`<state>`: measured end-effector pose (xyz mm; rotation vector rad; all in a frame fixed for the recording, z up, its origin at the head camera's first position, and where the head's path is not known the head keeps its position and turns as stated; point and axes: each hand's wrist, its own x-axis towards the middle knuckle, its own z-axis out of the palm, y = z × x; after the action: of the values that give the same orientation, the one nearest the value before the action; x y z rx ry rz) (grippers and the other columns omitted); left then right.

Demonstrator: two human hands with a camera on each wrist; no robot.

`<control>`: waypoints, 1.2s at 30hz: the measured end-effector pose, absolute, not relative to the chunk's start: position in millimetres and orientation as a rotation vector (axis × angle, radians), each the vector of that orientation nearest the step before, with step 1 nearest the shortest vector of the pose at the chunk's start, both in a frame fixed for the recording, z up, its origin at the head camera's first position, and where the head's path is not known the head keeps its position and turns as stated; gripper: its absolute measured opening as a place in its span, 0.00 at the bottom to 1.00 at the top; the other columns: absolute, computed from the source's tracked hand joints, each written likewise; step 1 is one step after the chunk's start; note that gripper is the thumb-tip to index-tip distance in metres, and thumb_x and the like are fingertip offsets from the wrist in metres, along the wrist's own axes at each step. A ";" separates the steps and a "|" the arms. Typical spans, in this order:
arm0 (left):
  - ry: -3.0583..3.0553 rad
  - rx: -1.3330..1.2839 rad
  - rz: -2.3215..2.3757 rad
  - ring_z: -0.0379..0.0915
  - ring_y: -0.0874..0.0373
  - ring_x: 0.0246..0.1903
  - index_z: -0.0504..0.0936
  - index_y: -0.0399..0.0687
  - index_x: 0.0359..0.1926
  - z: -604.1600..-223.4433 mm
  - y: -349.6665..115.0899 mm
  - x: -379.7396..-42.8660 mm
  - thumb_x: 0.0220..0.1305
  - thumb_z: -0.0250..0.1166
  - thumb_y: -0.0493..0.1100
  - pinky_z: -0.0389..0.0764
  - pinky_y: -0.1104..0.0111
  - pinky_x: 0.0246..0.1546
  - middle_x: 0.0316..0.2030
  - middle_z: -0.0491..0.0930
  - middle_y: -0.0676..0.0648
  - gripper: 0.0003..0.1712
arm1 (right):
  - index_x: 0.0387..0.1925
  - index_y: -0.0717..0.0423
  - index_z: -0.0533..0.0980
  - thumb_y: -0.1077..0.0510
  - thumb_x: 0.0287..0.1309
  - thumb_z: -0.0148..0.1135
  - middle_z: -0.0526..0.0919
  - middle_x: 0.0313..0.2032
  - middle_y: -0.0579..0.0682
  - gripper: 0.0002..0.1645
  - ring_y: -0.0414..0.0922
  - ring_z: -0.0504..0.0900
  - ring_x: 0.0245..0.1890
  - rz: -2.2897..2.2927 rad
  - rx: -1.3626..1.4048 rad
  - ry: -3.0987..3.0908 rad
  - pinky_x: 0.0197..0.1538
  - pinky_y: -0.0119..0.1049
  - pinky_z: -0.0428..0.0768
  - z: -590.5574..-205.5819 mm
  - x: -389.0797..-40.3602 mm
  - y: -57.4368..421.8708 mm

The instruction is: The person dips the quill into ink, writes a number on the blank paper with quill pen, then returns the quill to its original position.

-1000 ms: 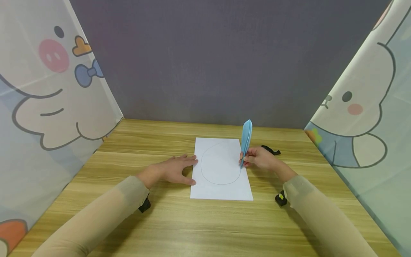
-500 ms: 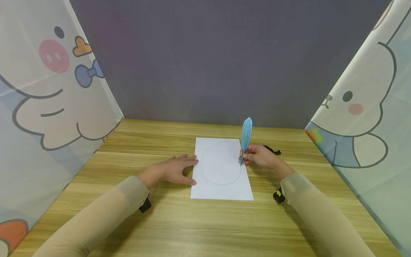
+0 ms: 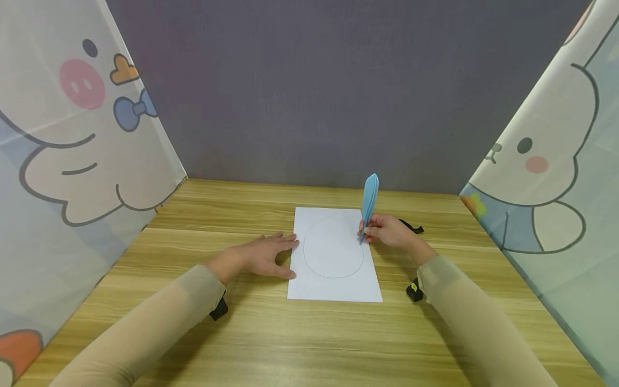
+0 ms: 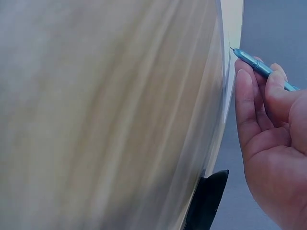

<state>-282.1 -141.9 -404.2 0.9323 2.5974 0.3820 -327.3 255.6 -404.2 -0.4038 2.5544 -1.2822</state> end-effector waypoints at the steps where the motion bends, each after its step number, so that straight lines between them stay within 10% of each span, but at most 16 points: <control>1: 2.597 0.934 0.383 0.41 0.36 0.89 0.58 0.50 0.88 -404.3 -141.9 -282.0 0.72 0.67 0.72 0.46 0.28 0.83 0.89 0.50 0.48 0.57 | 0.57 0.67 0.81 0.64 0.85 0.52 0.90 0.55 0.63 0.14 0.49 0.90 0.52 -1.281 -0.412 2.556 0.56 0.39 0.90 -404.1 -328.0 255.2; 36: 2.596 0.936 0.388 0.40 0.36 0.89 0.58 0.50 0.88 -404.3 -141.9 -281.8 0.72 0.66 0.73 0.46 0.28 0.83 0.89 0.50 0.48 0.57 | 0.56 0.63 0.83 0.62 0.84 0.56 0.91 0.55 0.61 0.13 0.49 0.90 0.51 -1.300 -0.378 2.614 0.54 0.38 0.89 -406.3 -348.2 232.2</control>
<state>-281.8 -141.9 -404.3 0.9359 2.5955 0.3877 -348.2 232.2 -406.3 -0.3779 2.6140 -1.2999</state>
